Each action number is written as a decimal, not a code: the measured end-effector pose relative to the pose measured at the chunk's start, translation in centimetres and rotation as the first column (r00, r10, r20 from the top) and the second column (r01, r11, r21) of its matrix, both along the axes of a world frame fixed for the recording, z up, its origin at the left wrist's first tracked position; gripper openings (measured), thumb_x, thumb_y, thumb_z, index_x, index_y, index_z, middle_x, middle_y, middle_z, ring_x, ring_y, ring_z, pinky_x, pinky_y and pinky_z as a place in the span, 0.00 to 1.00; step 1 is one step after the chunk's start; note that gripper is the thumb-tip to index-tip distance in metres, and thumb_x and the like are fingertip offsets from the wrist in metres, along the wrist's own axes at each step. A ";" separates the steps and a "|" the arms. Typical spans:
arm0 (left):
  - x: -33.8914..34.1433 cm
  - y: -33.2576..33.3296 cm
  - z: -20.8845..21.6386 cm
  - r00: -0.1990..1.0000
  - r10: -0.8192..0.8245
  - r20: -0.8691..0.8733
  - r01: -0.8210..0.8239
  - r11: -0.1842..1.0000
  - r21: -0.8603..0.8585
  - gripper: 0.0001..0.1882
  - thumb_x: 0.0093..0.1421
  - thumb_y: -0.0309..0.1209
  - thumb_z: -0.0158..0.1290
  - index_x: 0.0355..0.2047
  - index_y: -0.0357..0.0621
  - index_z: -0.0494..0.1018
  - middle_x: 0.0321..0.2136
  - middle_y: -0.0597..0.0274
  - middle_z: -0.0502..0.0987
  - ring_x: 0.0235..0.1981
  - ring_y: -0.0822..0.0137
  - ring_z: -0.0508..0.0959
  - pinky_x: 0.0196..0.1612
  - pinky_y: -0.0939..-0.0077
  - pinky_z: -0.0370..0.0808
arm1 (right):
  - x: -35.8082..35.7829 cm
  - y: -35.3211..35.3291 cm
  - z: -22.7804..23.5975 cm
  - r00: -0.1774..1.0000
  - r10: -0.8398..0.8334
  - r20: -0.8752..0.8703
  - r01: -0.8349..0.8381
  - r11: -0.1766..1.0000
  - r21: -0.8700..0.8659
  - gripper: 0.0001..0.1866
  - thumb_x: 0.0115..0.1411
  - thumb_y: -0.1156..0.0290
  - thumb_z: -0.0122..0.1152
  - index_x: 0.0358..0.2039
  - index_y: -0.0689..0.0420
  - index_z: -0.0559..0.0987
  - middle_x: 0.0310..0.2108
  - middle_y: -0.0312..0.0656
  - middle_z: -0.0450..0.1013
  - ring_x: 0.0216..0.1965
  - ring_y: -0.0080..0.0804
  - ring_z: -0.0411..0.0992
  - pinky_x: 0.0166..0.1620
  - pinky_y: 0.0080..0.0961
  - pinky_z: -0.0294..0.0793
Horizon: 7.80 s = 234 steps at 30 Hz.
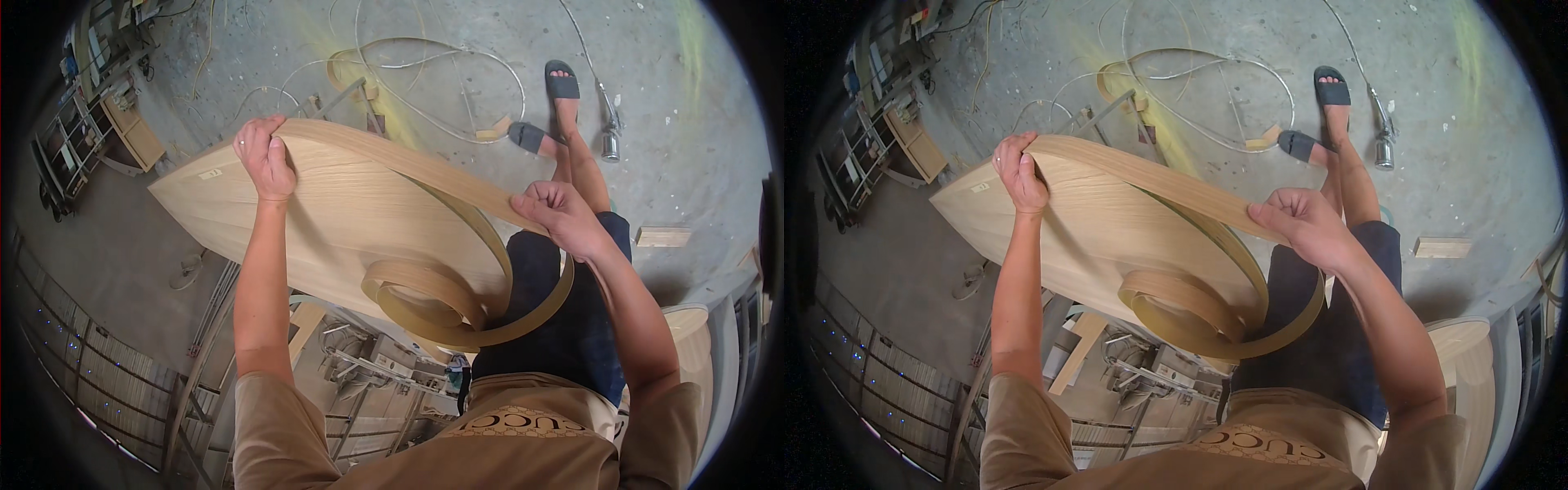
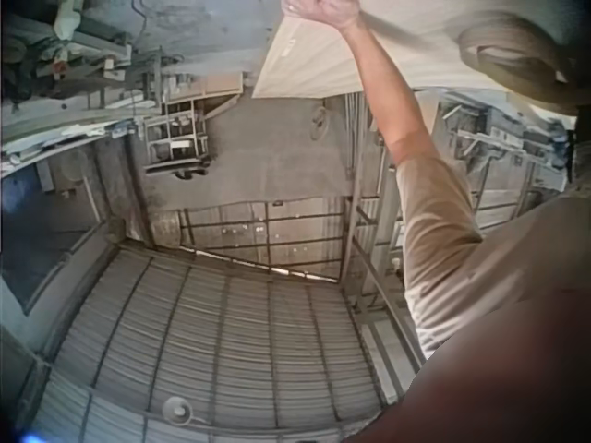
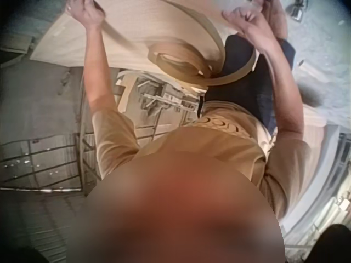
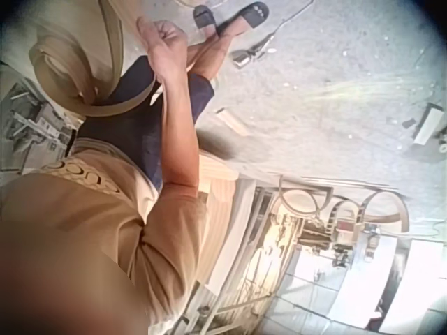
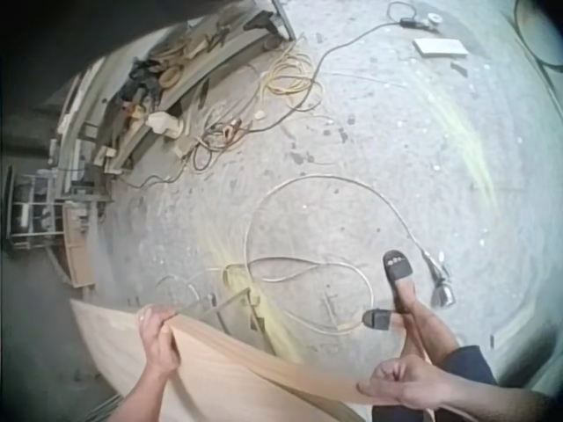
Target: Applying a wood-veneer edge banding strip to the perimeter of a wooden table top.
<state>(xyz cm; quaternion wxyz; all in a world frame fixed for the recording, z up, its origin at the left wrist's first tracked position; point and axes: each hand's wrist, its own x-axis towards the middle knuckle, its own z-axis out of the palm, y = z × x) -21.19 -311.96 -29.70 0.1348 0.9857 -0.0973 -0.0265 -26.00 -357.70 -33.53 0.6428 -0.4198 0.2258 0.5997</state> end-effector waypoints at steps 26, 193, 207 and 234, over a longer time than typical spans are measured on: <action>0.0 0.1 -0.3 0.999 -0.029 -0.013 0.029 1.000 -0.007 0.18 0.61 0.34 0.41 0.41 0.40 0.78 0.39 0.53 0.79 0.45 0.50 0.74 0.56 0.58 0.62 | -3.5 1.7 0.3 0.999 -0.049 0.002 0.049 0.998 0.031 0.20 0.72 0.61 0.60 0.22 0.52 0.70 0.19 0.20 0.59 0.20 0.09 0.52 0.23 0.18 0.48; -61.1 -24.7 33.8 -0.042 0.796 -0.604 -0.650 -0.481 -0.588 0.23 0.57 0.45 0.68 0.42 0.43 0.72 0.31 0.63 0.78 0.19 0.76 0.74 0.15 0.80 0.66 | -38.9 1.9 11.6 0.517 0.428 0.741 -0.494 0.856 -0.149 0.24 0.72 0.53 0.54 0.56 0.61 0.70 0.37 0.43 0.77 0.35 0.29 0.75 0.41 0.31 0.76; -73.7 -17.4 23.9 -0.151 0.678 -0.719 0.030 -0.724 -0.689 0.16 0.61 0.31 0.59 0.45 0.51 0.65 0.35 0.62 0.78 0.25 0.67 0.77 0.24 0.74 0.70 | -38.8 22.0 10.4 -0.029 0.294 0.955 0.019 0.956 -0.294 0.32 0.64 0.59 0.65 0.64 0.63 0.69 0.55 0.58 0.74 0.58 0.53 0.71 0.62 0.41 0.68; -71.5 -0.2 3.9 0.049 0.433 -0.900 0.299 -0.866 -0.400 0.13 0.75 0.35 0.39 0.53 0.38 0.61 0.46 0.54 0.72 0.52 0.56 0.76 0.50 0.57 0.76 | -41.1 17.9 19.0 0.646 -0.755 -0.107 0.745 0.595 0.302 0.10 0.66 0.63 0.61 0.41 0.55 0.78 0.54 0.46 0.76 0.60 0.47 0.72 0.60 0.43 0.75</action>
